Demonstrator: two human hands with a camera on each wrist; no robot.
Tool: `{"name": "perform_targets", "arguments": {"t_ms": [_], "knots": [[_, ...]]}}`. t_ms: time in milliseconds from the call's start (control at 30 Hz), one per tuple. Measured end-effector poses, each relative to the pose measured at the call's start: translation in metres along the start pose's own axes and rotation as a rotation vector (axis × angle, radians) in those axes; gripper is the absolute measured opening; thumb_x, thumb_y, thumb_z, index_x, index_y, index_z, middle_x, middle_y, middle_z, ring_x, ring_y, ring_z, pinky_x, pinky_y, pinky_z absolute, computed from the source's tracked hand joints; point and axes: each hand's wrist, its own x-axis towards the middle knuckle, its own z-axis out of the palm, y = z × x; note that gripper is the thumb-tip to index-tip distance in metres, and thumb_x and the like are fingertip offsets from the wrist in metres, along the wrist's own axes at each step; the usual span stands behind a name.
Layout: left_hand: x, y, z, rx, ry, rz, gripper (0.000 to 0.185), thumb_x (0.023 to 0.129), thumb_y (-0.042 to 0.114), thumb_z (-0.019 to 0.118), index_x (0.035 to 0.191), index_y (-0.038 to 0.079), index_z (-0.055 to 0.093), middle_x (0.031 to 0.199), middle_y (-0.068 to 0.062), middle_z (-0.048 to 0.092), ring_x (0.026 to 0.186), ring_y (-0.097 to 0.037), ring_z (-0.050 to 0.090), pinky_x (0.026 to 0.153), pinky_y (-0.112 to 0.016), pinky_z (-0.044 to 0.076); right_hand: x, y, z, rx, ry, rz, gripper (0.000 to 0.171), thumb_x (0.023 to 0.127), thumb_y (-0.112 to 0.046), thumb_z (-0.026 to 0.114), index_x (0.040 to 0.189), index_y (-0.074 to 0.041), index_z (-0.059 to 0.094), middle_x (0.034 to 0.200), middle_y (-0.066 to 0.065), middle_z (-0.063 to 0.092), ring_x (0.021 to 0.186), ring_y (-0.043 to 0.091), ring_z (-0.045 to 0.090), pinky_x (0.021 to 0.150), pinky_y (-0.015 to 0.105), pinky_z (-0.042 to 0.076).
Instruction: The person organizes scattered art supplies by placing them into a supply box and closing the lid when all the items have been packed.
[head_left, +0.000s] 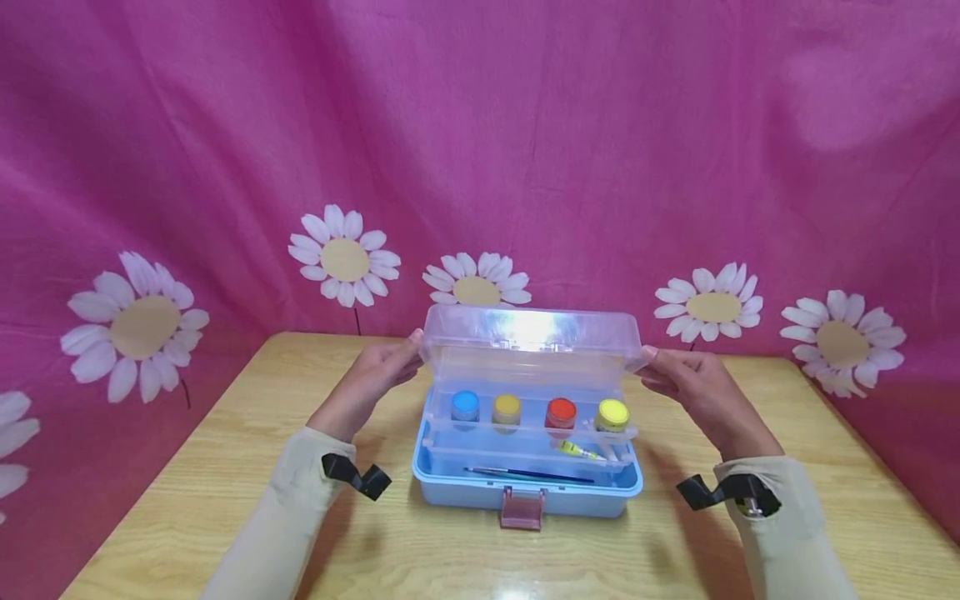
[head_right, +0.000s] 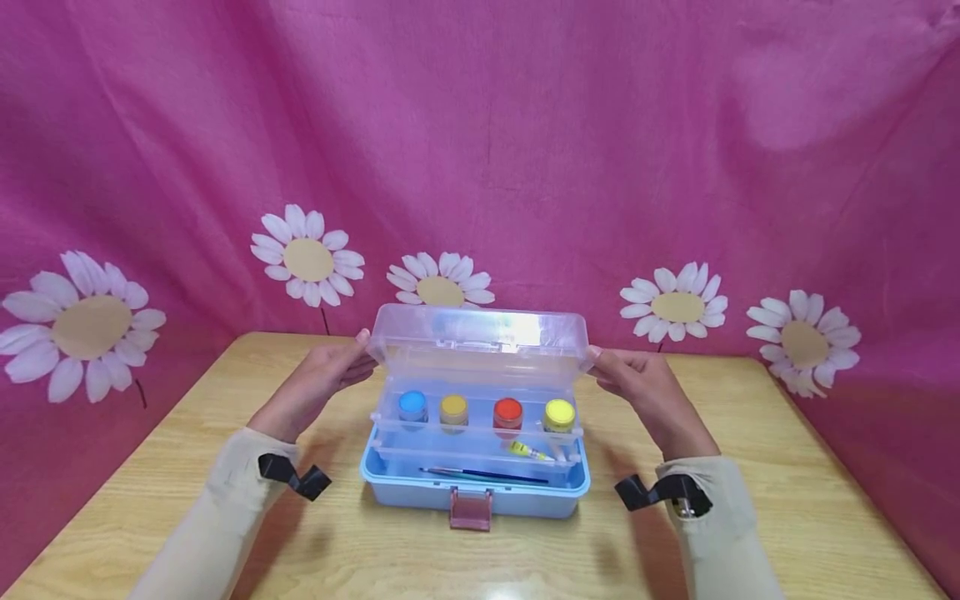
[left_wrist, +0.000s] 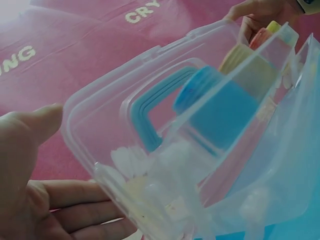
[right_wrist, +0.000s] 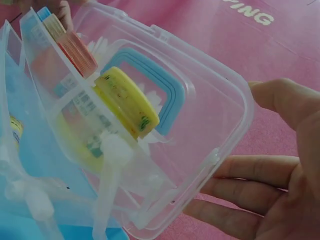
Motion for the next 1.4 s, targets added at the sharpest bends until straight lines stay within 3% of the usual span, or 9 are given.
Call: {"name": "perform_targets", "arguments": {"t_ms": [133, 333, 400, 533, 633, 733, 967, 1167, 1400], "knots": [[0.001, -0.003, -0.005, -0.001, -0.047, 0.035, 0.066, 0.094, 0.054, 0.05, 0.129, -0.001, 0.059, 0.14, -0.014, 0.051, 0.132, -0.031, 0.045, 0.11, -0.044, 0.036, 0.0, 0.002, 0.0, 0.024, 0.002, -0.045, 0.057, 0.097, -0.047, 0.051, 0.127, 0.0, 0.061, 0.123, 0.003, 0.065, 0.114, 0.013, 0.061, 0.099, 0.031, 0.047], [-0.001, -0.005, -0.012, 0.023, -0.103, 0.072, 0.055, 0.096, 0.046, 0.053, 0.126, 0.001, 0.062, 0.135, -0.012, 0.055, 0.131, -0.031, 0.046, 0.111, -0.046, 0.033, 0.0, 0.004, 0.001, 0.002, -0.004, -0.022, 0.058, 0.095, -0.05, 0.053, 0.129, -0.004, 0.061, 0.123, 0.001, 0.066, 0.115, 0.01, 0.059, 0.105, 0.044, 0.042], [-0.001, -0.005, -0.013, 0.017, -0.127, 0.091, 0.053, 0.096, 0.043, 0.055, 0.132, 0.004, 0.059, 0.137, -0.009, 0.054, 0.132, -0.029, 0.044, 0.112, -0.047, 0.032, 0.001, 0.004, 0.001, 0.001, 0.001, -0.015, 0.058, 0.094, -0.05, 0.054, 0.129, -0.004, 0.061, 0.122, 0.0, 0.066, 0.113, 0.008, 0.06, 0.105, 0.046, 0.042], [-0.001, -0.004, -0.014, -0.04, -0.164, 0.124, 0.06, 0.095, 0.035, 0.059, 0.146, 0.009, 0.042, 0.143, -0.009, 0.047, 0.133, -0.028, 0.043, 0.111, -0.045, 0.034, 0.002, 0.006, 0.002, 0.082, 0.019, -0.021, 0.057, 0.093, -0.045, 0.058, 0.13, -0.001, 0.059, 0.118, -0.003, 0.067, 0.108, 0.01, 0.063, 0.098, 0.038, 0.048], [-0.001, -0.003, -0.013, -0.095, -0.17, 0.114, 0.066, 0.094, 0.031, 0.063, 0.151, 0.015, 0.034, 0.141, -0.012, 0.047, 0.13, -0.029, 0.047, 0.106, -0.04, 0.04, 0.003, 0.005, 0.005, 0.177, 0.019, -0.017, 0.058, 0.092, -0.039, 0.063, 0.131, 0.003, 0.055, 0.116, -0.001, 0.066, 0.108, 0.017, 0.064, 0.091, 0.034, 0.052], [-0.003, -0.003, -0.013, -0.132, -0.178, 0.099, 0.068, 0.093, 0.03, 0.064, 0.152, 0.017, 0.031, 0.139, -0.012, 0.046, 0.127, -0.029, 0.049, 0.101, -0.036, 0.045, 0.003, 0.003, 0.007, 0.202, 0.016, 0.007, 0.06, 0.091, -0.039, 0.064, 0.131, 0.004, 0.053, 0.115, -0.001, 0.066, 0.11, 0.023, 0.064, 0.089, 0.031, 0.053], [-0.006, 0.001, -0.009, -0.115, -0.14, 0.067, 0.073, 0.091, 0.034, 0.066, 0.151, 0.013, 0.031, 0.148, -0.009, 0.037, 0.13, -0.027, 0.047, 0.1, -0.034, 0.046, 0.002, 0.0, 0.009, 0.08, 0.022, 0.052, 0.065, 0.089, -0.048, 0.064, 0.131, 0.0, 0.054, 0.12, 0.007, 0.062, 0.106, 0.016, 0.064, 0.091, 0.029, 0.052], [-0.006, 0.002, -0.003, 0.005, -0.083, -0.021, 0.076, 0.085, 0.043, 0.071, 0.149, 0.018, 0.039, 0.141, -0.012, 0.048, 0.123, -0.027, 0.053, 0.096, -0.036, 0.05, 0.002, 0.0, 0.01, 0.042, -0.009, 0.079, 0.067, 0.089, -0.048, 0.064, 0.135, -0.001, 0.051, 0.131, 0.015, 0.055, 0.109, 0.014, 0.059, 0.09, 0.027, 0.053], [-0.006, 0.001, 0.001, 0.033, -0.079, -0.01, 0.078, 0.085, 0.04, 0.072, 0.15, 0.014, 0.036, 0.142, -0.013, 0.048, 0.125, -0.029, 0.051, 0.1, -0.042, 0.046, 0.003, 0.001, 0.011, -0.029, -0.02, 0.082, 0.069, 0.088, -0.05, 0.065, 0.137, -0.003, 0.05, 0.133, 0.014, 0.055, 0.12, 0.026, 0.052, 0.1, 0.045, 0.047]]}}
